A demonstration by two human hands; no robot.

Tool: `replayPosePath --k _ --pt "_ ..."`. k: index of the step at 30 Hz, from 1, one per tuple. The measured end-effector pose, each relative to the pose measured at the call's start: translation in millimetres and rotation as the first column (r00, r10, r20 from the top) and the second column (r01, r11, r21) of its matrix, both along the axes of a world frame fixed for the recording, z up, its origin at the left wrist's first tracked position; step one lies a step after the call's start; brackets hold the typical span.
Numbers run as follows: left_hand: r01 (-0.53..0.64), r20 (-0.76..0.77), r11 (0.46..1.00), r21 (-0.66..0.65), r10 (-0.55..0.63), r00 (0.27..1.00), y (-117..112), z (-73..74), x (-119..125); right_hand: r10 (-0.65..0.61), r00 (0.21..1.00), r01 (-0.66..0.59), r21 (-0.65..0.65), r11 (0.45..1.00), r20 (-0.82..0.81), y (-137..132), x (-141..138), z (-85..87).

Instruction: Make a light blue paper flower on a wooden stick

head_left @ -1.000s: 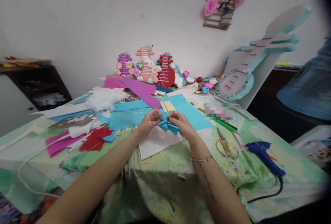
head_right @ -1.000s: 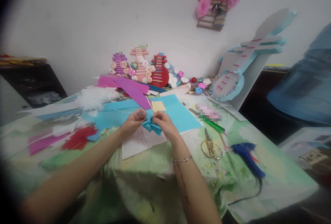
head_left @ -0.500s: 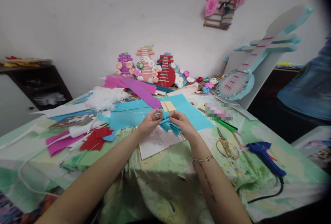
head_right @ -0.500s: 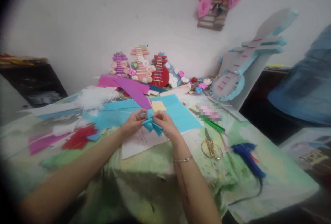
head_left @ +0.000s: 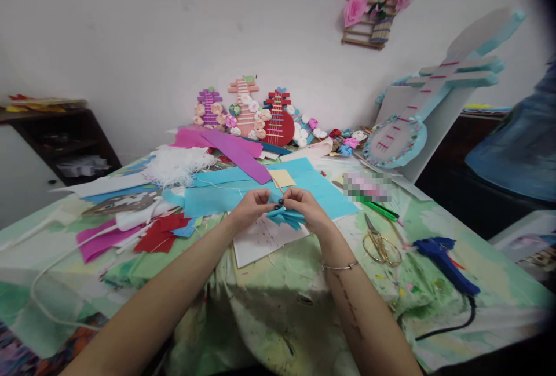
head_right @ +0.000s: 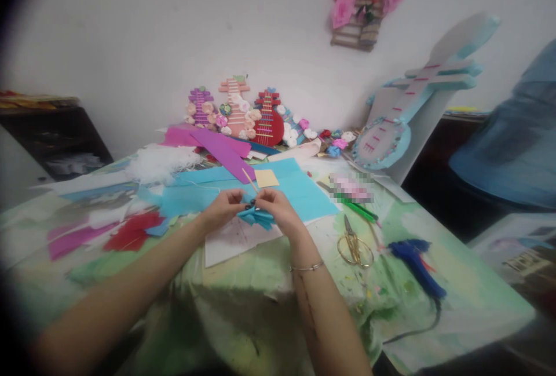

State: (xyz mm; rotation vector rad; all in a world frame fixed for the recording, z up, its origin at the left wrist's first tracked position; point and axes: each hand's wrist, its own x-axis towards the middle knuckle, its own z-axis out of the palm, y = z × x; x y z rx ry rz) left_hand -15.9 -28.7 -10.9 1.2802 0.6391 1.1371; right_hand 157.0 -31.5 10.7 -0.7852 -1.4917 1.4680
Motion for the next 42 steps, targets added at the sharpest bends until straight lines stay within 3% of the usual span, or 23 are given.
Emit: replayPosePath --k 6,15,19,30,36,42 --pt "-0.048 -0.076 0.999 -0.001 0.048 0.996 1.1 -0.7 -1.2 -0.051 0.998 0.048 0.048 0.998 0.046 2.5 -0.1 -1.1" --pt "-0.093 -0.152 0.995 0.039 0.098 0.984 -8.1 11.5 2.5 -0.163 0.971 0.142 0.130 0.981 0.173 3.5 -4.2 -3.0" --pt "-0.141 -0.183 0.988 0.058 0.150 0.972 -7.6 10.2 4.0 -0.134 0.969 0.110 0.123 0.986 0.207 5.2 -5.5 -5.6" --pt "-0.185 -0.117 0.979 0.080 0.194 0.974 -1.8 5.8 1.3 -0.152 0.985 0.140 0.139 0.980 0.078 5.6 1.0 -1.7" --pt "-0.210 -0.058 0.977 0.036 0.211 0.976 -1.4 6.7 1.7 -0.117 0.978 0.085 0.186 0.979 0.172 1.7 2.6 -0.8" --pt "-0.219 -0.044 0.975 0.033 0.221 0.974 -1.3 6.2 2.7 -0.162 0.959 0.100 0.259 0.961 0.231 4.4 0.4 -4.1"
